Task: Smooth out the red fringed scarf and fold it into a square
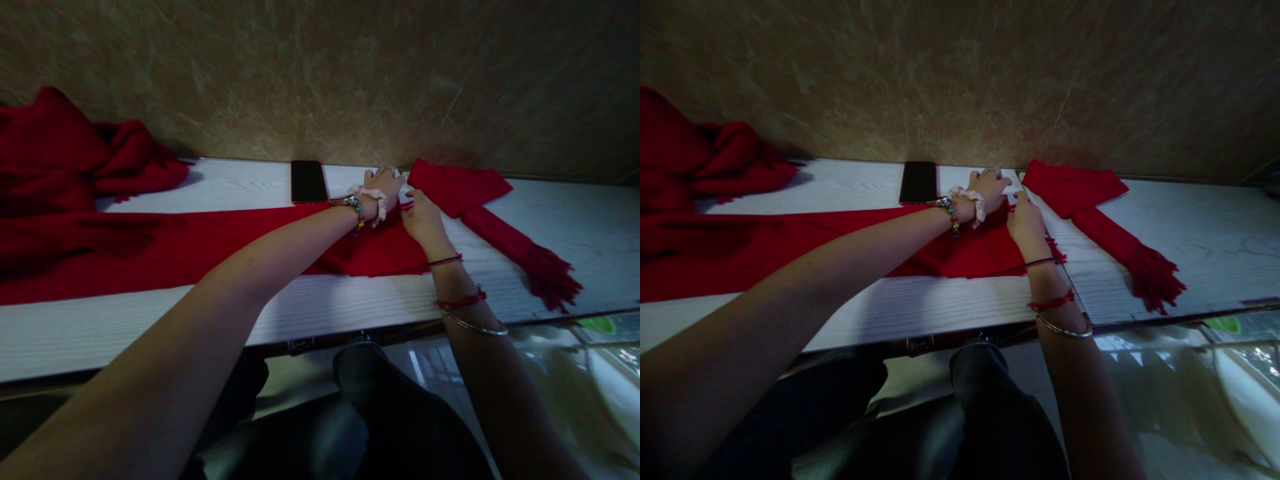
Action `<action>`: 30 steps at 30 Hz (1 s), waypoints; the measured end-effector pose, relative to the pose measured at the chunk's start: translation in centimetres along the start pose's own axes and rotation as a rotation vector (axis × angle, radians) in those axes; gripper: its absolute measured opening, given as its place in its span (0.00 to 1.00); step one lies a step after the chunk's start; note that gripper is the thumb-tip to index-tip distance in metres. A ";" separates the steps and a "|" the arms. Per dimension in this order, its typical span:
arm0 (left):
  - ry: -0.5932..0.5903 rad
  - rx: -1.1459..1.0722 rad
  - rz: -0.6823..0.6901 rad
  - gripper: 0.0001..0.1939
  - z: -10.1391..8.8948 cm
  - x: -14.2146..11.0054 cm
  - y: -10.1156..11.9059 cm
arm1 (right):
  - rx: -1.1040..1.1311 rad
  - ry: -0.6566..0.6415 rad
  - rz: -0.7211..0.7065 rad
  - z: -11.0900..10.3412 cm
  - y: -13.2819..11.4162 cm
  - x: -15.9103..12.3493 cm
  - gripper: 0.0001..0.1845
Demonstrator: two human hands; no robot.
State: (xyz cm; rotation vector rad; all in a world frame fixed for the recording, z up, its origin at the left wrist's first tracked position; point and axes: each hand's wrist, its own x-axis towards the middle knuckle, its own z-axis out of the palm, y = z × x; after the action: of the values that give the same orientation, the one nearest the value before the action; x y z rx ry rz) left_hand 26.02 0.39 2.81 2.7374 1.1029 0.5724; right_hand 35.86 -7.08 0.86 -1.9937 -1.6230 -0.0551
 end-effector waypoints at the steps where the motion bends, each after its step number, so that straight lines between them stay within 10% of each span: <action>1: -0.001 0.047 0.027 0.15 -0.2 -0.8 0.2 | -0.028 -0.005 -0.012 -0.1 -0.1 0.0 0.21; 7: -0.203 0.198 0.291 0.18 0.7 -3.8 -0.2 | -0.258 -0.098 -0.050 -0.8 -1.3 -0.6 0.20; 24: -0.339 0.215 0.252 0.26 0.3 -4.1 -0.6 | -0.536 -0.341 -0.679 -3.7 2.3 -5.9 0.29; 30: -0.317 0.234 0.296 0.26 0.4 -4.5 -1.1 | -0.504 -0.297 -0.645 -5.6 3.2 -6.2 0.29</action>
State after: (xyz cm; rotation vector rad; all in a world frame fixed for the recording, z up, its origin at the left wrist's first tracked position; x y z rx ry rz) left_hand 22.51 -1.93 0.88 3.0742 0.7379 0.0297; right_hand 38.89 -15.45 2.01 -1.7725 -2.6006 -0.4700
